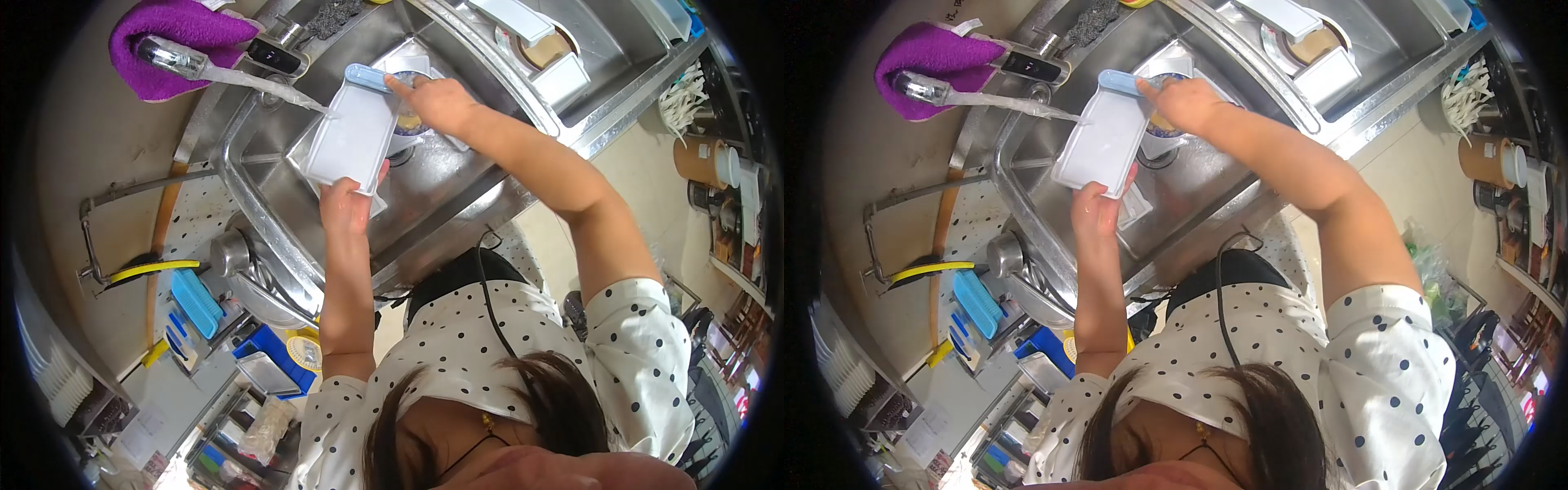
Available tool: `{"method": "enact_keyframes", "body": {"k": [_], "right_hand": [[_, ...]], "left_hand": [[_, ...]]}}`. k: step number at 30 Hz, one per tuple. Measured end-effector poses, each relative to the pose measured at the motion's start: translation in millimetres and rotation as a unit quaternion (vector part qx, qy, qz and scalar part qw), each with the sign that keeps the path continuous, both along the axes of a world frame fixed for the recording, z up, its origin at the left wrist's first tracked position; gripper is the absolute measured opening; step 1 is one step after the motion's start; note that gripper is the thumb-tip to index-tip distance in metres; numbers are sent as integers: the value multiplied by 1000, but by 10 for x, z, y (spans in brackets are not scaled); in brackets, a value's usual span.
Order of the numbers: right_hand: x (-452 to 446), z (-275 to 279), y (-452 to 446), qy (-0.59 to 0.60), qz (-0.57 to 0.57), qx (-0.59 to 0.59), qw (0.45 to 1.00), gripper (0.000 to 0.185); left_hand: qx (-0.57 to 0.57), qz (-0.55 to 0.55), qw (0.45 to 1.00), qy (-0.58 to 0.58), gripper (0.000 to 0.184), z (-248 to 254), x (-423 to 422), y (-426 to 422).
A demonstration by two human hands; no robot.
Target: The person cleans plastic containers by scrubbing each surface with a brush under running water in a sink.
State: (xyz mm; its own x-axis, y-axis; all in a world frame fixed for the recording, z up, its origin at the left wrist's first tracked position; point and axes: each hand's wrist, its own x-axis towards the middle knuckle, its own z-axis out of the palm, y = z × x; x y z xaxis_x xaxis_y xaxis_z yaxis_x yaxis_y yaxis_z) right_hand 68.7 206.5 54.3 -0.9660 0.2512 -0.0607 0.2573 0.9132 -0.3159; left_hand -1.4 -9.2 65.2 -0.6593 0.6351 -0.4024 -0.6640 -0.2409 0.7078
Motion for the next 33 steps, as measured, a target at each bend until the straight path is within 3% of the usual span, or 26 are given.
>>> {"method": "enact_keyframes", "body": {"k": [4, 7, 8, 11, 12, 15, 16, 18, 20, 22, 23, 24, 25, 26, 27, 29, 30, 33], "right_hand": [[-31, 29, -128, -142, 3, -105, 984, 53], [-75, 54, -99, -18, -23, -184, 982, 47], [-113, 91, -59, -62, -81, -187, 977, 44], [-140, -708, -84, 115, 2, -269, 956, 42], [-54, 130, -149, -119, -70, -455, 880, 40], [-127, -341, -70, 57, -63, -218, 972, 41], [-129, -373, -109, 78, -73, -227, 968, 41], [-108, -95, -178, -53, -66, -438, 895, 41], [-90, 30, -170, -148, -59, -597, 786, 40], [-195, -397, 14, -42, -39, -364, 930, 39], [-227, -530, 36, 11, -28, -236, 971, 39], [-214, -439, -42, -13, -33, -299, 954, 40], [-210, -352, -94, 43, 37, -249, 967, 40], [-168, -275, -86, -63, -4, -426, 903, 40], [-108, 0, -111, -168, -44, -586, 792, 40], [-177, -311, -11, -80, -32, -362, 928, 44], [-192, -272, -4, -34, -24, -238, 970, 47], [-18, -138, -245, -76, 6, -96, 992, 57]], "left_hand": [[3, 0, 1000, -18, 75, -45, -25, 30], [5, 0, 1000, -20, 75, -102, 15, 65], [6, 3, 1000, -16, 76, -67, 31, 81], [26, 10, 999, -18, 77, -150, 62, 45], [33, 4, 999, -25, 77, -199, 80, 23], [13, 6, 1000, -13, 78, -120, 184, 40], [13, 13, 1000, -5, 79, -126, 202, 50], [12, 27, 999, 13, 79, -151, 204, 79], [10, 10, 1000, 0, 79, -206, 141, 1], [14, 2, 1000, -3, 78, -204, 140, 30], [14, 5, 1000, 0, 78, -173, 186, 35], [16, 5, 1000, 5, 77, -147, 192, 62], [22, 2, 1000, 5, 77, -170, 144, 88], [23, -1, 1000, 0, 76, -221, 106, 42], [20, -3, 1000, -7, 76, -205, 114, 4], [14, 3, 1000, -13, 75, -167, 142, 3], [9, 9, 1000, -8, 75, -124, 191, 30], [8, -4, 1000, -3, 76, -117, 129, 66]]}}
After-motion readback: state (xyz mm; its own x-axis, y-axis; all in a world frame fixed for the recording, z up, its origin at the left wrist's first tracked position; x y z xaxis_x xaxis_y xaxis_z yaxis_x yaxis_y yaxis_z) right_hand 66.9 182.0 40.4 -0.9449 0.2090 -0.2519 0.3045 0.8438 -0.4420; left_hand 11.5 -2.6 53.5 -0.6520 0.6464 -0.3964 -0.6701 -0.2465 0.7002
